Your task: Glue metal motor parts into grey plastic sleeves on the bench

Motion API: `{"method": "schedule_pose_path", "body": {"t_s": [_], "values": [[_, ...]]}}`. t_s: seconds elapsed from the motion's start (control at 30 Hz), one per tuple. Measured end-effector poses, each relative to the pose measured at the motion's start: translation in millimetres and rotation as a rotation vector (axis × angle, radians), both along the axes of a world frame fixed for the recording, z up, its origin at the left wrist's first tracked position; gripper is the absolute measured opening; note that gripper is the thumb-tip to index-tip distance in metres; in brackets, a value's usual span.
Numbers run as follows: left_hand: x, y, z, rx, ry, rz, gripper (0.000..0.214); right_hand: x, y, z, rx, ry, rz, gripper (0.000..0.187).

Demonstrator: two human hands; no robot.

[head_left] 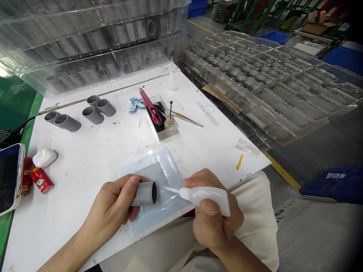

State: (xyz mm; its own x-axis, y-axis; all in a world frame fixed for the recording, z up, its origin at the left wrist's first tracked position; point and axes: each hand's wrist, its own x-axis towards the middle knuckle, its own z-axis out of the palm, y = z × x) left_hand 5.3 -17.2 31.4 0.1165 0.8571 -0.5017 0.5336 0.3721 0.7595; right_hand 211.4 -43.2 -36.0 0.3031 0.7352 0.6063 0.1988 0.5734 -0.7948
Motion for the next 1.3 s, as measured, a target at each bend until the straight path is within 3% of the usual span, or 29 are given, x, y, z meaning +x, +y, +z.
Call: {"method": "schedule_pose_path", "body": {"t_s": [0.17, 0.6, 0.97, 1.3], "values": [[3, 0, 3.1, 0.012, -0.001, -0.006, 0.065, -6, 1, 1.9, 0.085, 0.138, 0.015, 0.029], [-1, 0, -1.1, 0.012, 0.003, -0.002, 0.067, -6, 3, 4.4, 0.055, 0.087, -0.020, 0.020], [1, -1, -0.2, 0.013, 0.012, 0.012, 0.067, -4, 0, 3.3, 0.046, 0.061, 0.005, 0.024], [-1, -2, -0.8, 0.013, -0.002, 0.027, 0.065, 0, -4, 10.5, -0.037, 0.188, 0.126, 0.021]]}}
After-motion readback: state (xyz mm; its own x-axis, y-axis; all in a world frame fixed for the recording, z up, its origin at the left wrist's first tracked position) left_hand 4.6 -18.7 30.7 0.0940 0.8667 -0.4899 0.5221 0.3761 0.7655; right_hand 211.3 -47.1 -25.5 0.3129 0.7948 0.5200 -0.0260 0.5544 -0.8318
